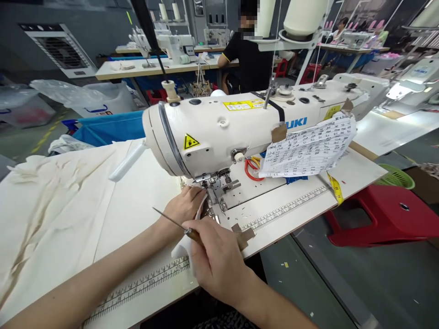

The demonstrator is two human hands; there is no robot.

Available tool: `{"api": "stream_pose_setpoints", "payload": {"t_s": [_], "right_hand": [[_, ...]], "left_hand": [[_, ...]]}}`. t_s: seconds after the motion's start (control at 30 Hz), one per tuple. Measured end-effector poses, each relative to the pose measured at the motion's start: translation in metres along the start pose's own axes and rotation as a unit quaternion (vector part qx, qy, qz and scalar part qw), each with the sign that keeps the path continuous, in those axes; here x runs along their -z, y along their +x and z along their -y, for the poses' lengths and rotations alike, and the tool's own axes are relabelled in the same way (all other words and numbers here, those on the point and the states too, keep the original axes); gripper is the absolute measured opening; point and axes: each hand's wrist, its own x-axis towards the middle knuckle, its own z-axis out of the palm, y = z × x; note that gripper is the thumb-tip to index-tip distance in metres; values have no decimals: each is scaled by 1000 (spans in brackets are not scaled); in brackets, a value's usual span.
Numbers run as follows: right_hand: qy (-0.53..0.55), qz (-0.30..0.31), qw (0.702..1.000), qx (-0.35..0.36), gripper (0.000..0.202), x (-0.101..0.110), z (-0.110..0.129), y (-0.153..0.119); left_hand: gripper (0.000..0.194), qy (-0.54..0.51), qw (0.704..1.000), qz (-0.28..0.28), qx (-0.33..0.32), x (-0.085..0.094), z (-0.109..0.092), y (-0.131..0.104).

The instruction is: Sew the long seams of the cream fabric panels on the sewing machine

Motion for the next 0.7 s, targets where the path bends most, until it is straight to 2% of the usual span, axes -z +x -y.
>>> {"api": "stream_pose_setpoints", "payload": {"t_s": [0.07, 0.17, 0.23, 0.37, 0.47, 0.6, 0.7], "right_hand": [[13, -1, 1000, 21, 27, -5, 8, 2], [15, 19, 1000, 18, 28, -10, 14, -6], [3, 39, 999, -9, 27, -9, 13, -15], [-83, 62, 990, -98, 25, 3, 1, -30], [-190, 47, 969, -152, 29, 11, -14, -32], [-289, 31, 943, -164, 30, 10, -32, -27], [-322, 45, 932, -158, 29, 5, -39, -20]], "left_hand": [[22, 13, 1000, 17, 15, 2, -2, 4], [26, 11, 1000, -9, 12, 2, -2, 5], [25, -1, 999, -40, 11, 0, 1, 3], [20, -54, 992, -112, 32, -8, 12, -1], [19, -116, 982, -141, 37, -11, 20, 0], [21, -181, 973, -139, 33, -8, 26, 3], [20, -235, 962, -127, 54, -6, 28, 5]]}}
